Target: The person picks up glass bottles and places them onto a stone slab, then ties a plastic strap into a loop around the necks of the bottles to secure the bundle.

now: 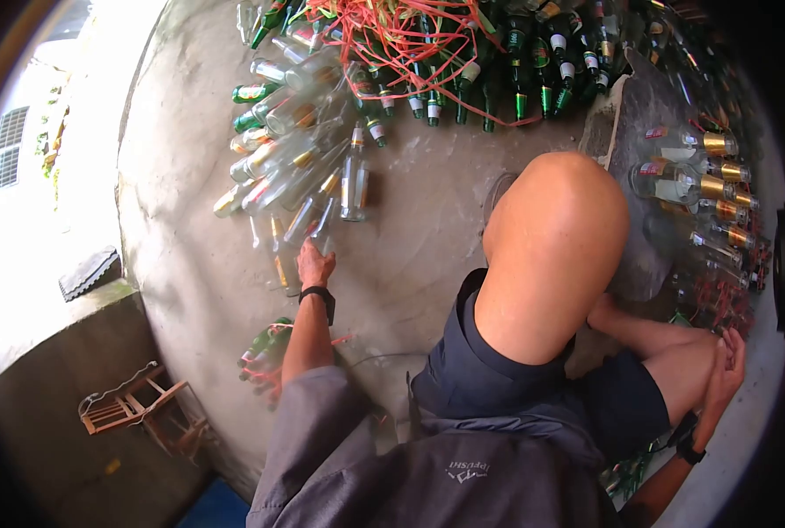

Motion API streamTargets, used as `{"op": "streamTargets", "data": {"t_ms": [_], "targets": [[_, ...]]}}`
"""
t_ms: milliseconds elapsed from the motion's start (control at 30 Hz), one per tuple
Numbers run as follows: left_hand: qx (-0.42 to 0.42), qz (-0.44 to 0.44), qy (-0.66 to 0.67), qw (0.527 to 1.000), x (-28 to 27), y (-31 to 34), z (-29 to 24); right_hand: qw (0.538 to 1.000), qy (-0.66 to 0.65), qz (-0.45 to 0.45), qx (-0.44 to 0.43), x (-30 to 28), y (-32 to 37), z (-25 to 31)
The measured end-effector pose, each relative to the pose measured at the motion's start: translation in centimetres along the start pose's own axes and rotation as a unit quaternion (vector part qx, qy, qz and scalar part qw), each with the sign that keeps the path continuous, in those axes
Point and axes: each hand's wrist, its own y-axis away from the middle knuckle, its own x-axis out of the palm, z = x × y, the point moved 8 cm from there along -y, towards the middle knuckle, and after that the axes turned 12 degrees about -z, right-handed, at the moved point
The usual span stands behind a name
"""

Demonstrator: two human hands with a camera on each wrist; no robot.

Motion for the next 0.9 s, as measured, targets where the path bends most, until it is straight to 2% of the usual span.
{"op": "streamTargets", "data": {"t_ms": [200,333,400,633,800,867,900], "targets": [[0.0,-0.012,-0.025,1.0,-0.1,0.5,0.7,1.0,0.02,0.005,-0.012,0.5,-0.1,0.5],[-0.003,0.011,-0.067,0.998,1.0,1.8,0.4,0.999,0.034,-0.002,-0.02,0.7,0.5,1.4],[-0.05,-0.011,-0.071,0.996,1.0,2.8,0.5,0.999,0.034,0.002,-0.035,0.8,0.7,1.9],[-0.103,-0.012,-0.056,0.993,2.1,3.5,0.4,0.997,0.056,0.004,-0.05,1.0,0.8,2.3],[-0.081,0.0,-0.03,0.996,2.4,4.9,-1.8,0.997,0.047,-0.014,-0.06,1.2,1.5,2.7],[-0.127,0.006,-0.016,0.992,2.9,5.4,-1.8,0.997,0.057,-0.018,-0.053,1.1,1.7,3.1],[-0.122,-0.028,-0.009,0.992,3.3,5.4,-1.6,0.997,0.066,-0.015,-0.047,1.2,1.9,3.4]]}}
